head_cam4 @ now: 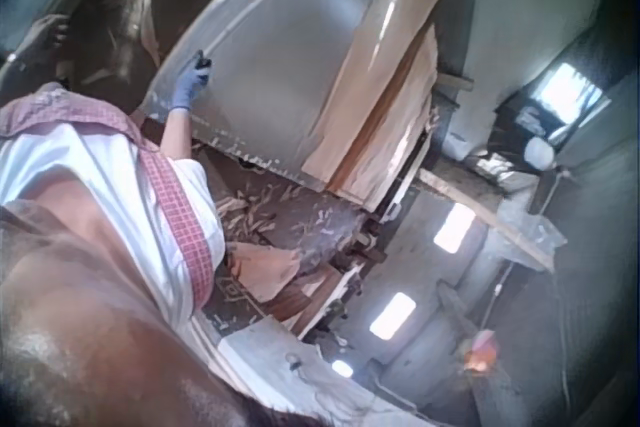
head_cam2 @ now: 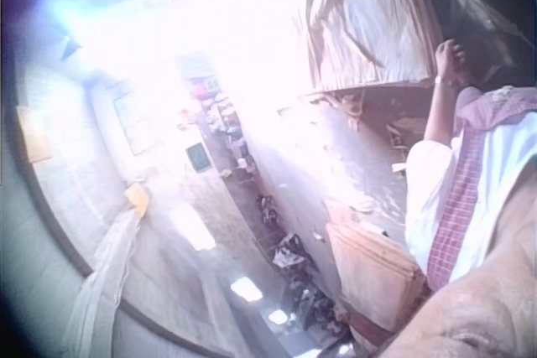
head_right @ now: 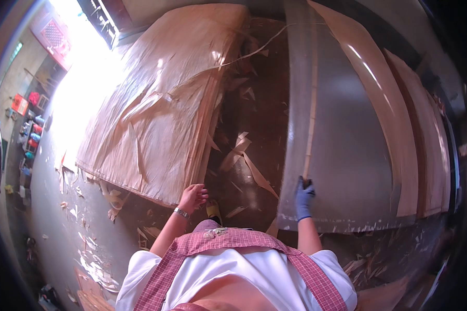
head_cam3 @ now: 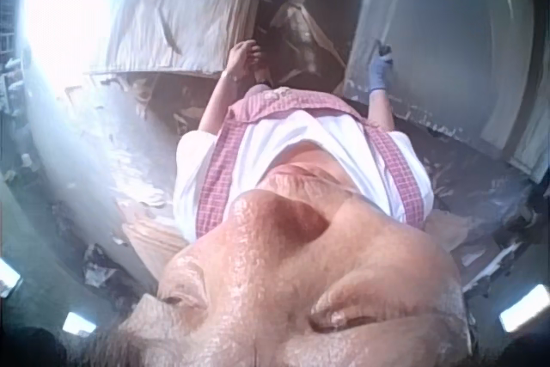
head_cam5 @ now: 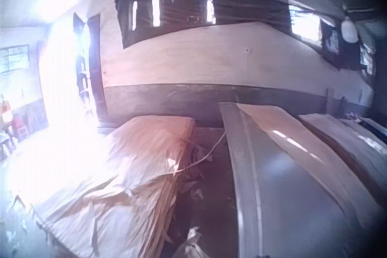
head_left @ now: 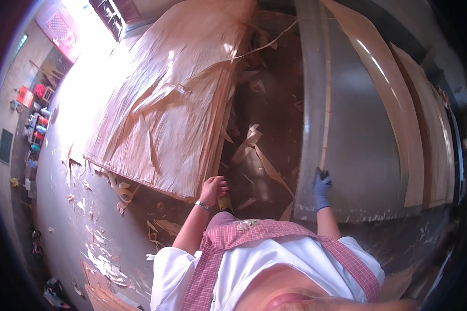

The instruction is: The person handles wood veneers on a metal table, lifting large sheets from a stack, inspecting them, and placing them onto an adjacent pile while using a utility knife to trim edges and applying pieces of tape.

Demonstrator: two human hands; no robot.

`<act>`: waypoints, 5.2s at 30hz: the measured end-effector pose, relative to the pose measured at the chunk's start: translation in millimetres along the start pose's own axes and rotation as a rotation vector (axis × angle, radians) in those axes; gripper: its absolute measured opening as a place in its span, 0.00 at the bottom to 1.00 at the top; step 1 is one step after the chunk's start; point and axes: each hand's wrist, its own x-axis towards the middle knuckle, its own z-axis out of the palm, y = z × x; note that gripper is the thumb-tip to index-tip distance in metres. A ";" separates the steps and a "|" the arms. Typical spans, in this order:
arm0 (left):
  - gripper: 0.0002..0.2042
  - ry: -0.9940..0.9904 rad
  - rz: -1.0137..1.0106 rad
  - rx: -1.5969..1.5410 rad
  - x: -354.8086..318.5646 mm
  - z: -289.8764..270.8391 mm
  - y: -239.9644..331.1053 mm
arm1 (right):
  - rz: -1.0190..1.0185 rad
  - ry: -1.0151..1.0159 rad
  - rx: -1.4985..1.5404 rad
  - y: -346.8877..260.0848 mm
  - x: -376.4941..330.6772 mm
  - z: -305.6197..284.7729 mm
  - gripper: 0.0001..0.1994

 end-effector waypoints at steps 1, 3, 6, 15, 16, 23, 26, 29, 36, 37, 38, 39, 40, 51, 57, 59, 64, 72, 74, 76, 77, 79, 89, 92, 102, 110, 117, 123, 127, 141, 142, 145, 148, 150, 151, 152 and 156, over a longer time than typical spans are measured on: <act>0.12 0.019 -0.036 -0.042 9.2 -25.4 14.3 | 0.023 0.017 -0.120 -5.1 11.1 -2.8 0.23; 0.13 0.105 0.005 0.027 30.6 -70.5 39.5 | -0.047 0.143 -0.190 13.1 35.1 -9.5 0.22; 0.15 0.213 0.030 -0.001 54.6 -126.1 80.8 | -0.005 0.101 -0.440 28.6 72.6 -44.2 0.19; 0.14 0.369 -0.010 -0.149 181.4 -144.3 153.5 | -0.585 -0.221 -0.757 -179.3 248.4 186.0 0.15; 0.15 0.375 -0.006 -0.155 199.7 -135.4 162.3 | -0.862 -0.240 -0.607 -232.2 252.2 258.1 0.19; 0.14 0.427 -0.134 -0.137 291.3 -66.5 232.4 | -1.252 -0.823 -0.325 -450.5 209.8 706.7 0.43; 0.13 0.405 -0.138 -0.137 323.4 -51.5 260.1 | -1.252 -1.035 -0.543 -529.5 200.5 785.5 0.37; 0.16 0.404 -0.145 -0.137 376.7 -66.0 301.6 | -1.426 -1.217 -0.612 -521.8 198.9 823.6 0.27; 0.23 0.674 0.186 -0.917 510.8 -108.3 405.1 | -1.282 -1.682 -0.066 -517.0 220.9 664.1 0.16; 0.20 0.663 0.229 -0.944 517.4 -119.1 398.4 | -1.284 -1.739 -0.143 -517.9 223.6 655.6 0.16; 0.18 0.653 0.273 -0.973 518.8 -130.4 388.6 | -1.287 -1.795 -0.226 -519.0 225.7 648.4 0.16; 0.17 0.633 0.316 -1.000 521.2 -138.0 379.3 | -1.286 -1.840 -0.314 -519.2 230.1 643.2 0.17; 0.13 0.723 0.279 -1.032 519.8 -137.6 396.4 | -1.291 -1.868 -0.237 -517.7 239.3 642.0 0.17; 0.43 1.738 0.577 -1.471 320.4 -318.0 344.5 | -0.365 -0.776 0.188 -490.9 484.9 555.0 0.15; 0.29 0.410 0.189 -0.166 471.4 -49.2 428.6 | 0.111 -0.895 0.467 -523.3 466.4 525.3 0.10; 0.53 -0.142 0.234 -0.040 503.5 88.6 472.1 | -0.023 -1.015 0.400 -523.3 466.4 537.0 0.16; 0.10 -0.272 0.198 -0.071 570.2 256.5 548.2 | -0.424 -1.347 0.376 -578.3 586.9 496.4 0.25; 0.09 0.172 0.095 -0.097 641.3 196.8 661.7 | -0.688 -0.328 -0.828 -451.5 943.8 456.1 0.27; 0.10 0.288 0.089 -0.041 649.4 180.2 688.2 | -0.610 -0.236 -1.160 -446.3 998.7 446.7 0.27; 0.11 0.278 0.039 -0.116 674.1 171.9 718.0 | -0.444 -0.339 -1.004 -430.4 1061.6 433.6 0.26; 0.11 0.312 0.025 -0.129 688.6 175.8 732.1 | -0.358 -0.387 -0.925 -418.2 1084.1 430.6 0.25; 0.12 0.357 0.003 -0.142 718.0 180.0 761.3 | -0.600 -0.374 -0.782 -392.4 1108.0 429.5 0.22; 0.12 0.102 0.031 -0.041 947.5 268.5 879.4 | -0.635 -0.578 -0.776 -416.3 1156.0 433.0 0.08; 0.12 0.039 0.054 0.172 1002.2 350.7 928.5 | -0.429 -0.499 -0.620 -423.6 1181.9 442.1 0.09; 0.22 -0.958 0.193 0.766 1031.3 846.3 945.1 | -0.453 -0.272 -0.109 -525.1 1269.9 488.6 0.09; 0.19 -0.780 0.117 1.308 1174.4 915.3 1004.2 | -0.259 -0.204 -0.085 -431.6 1391.1 543.1 0.25; 0.15 0.251 0.397 1.391 1327.7 706.5 1142.9 | 0.127 -0.263 -0.158 -449.0 1434.1 522.3 0.22; 0.16 0.143 0.668 1.547 1388.9 724.8 1154.3 | 0.147 -0.342 -0.578 -603.8 1502.6 553.2 0.20; 0.29 -0.287 0.597 1.374 1423.5 821.0 1145.6 | -0.258 -0.375 -0.580 -698.9 1579.5 643.3 0.19; 0.19 0.393 0.011 0.788 1462.2 695.8 1180.1 | -0.952 -1.445 -0.300 -928.3 1628.9 1212.0 0.27; 0.18 0.461 -0.058 0.716 1453.4 688.3 1180.5 | -0.931 -1.445 -0.347 -932.8 1614.6 1251.3 0.28; 0.16 0.660 -0.174 0.367 1414.6 671.3 1156.3 | -0.869 -1.483 -0.524 -939.5 1557.3 1310.0 0.28; 0.16 0.825 -0.325 -0.091 1405.8 688.7 1145.8 | -0.777 -1.563 -0.529 -916.0 1537.9 1337.5 0.21; 0.18 0.766 -0.362 -0.270 1423.4 707.3 1150.4 | -0.830 -1.607 -0.553 -903.5 1546.0 1346.6 0.16; 0.18 0.742 -0.359 -0.364 1428.7 714.9 1150.0 | -0.872 -1.673 -0.582 -900.6 1551.6 1338.8 0.15; 0.18 0.716 -0.354 -0.455 1434.4 721.2 1149.8 | -0.910 -1.737 -0.613 -898.0 1557.0 1330.5 0.15; 0.17 0.709 -0.230 -0.608 1483.8 738.2 1145.2 | -1.355 -1.563 -0.196 -943.7 1546.2 1365.2 0.16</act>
